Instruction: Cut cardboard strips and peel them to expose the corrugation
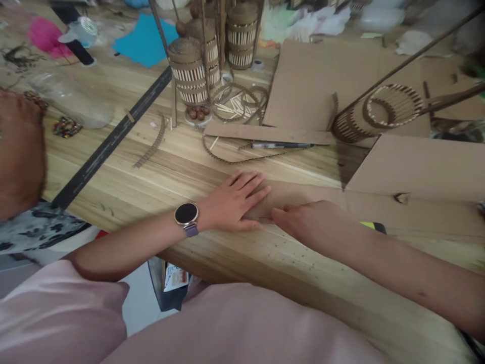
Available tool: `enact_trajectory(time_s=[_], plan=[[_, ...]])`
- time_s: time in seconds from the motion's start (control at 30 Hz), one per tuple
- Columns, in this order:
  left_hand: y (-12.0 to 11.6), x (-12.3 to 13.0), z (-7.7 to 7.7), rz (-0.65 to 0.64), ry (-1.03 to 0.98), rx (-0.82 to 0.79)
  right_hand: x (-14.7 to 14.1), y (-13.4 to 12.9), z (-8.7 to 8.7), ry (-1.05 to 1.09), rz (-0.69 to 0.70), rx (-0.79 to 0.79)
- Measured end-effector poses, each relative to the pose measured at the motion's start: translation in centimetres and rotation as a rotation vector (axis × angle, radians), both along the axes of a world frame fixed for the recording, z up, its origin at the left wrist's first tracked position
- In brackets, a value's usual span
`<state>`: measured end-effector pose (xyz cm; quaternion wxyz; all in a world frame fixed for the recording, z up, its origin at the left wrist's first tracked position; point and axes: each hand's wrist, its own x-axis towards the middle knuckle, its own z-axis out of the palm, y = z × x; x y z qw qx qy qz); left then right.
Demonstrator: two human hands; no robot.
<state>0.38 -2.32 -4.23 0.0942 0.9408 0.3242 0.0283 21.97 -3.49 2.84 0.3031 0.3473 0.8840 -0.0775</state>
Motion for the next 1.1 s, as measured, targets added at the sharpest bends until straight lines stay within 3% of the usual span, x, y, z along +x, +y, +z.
enact_trajectory(time_s=[0.37,0.63,0.9,1.1], plan=[[0.0,1.0,-0.1,-0.07,-0.029,-0.002,-1.3,0.1,0.8,-0.043,-0.022,-0.01],[0.1,0.9,0.0,-0.074,-0.031,-0.043,0.5,0.1,-0.1,-0.059,0.013,0.011],[0.1,0.9,0.1,-0.085,-0.03,-0.041,1.9,0.3,0.2,-0.066,-0.005,0.008],[0.1,0.8,0.1,-0.081,-0.025,-0.041,5.2,0.0,-0.2,0.05,-0.07,0.018]])
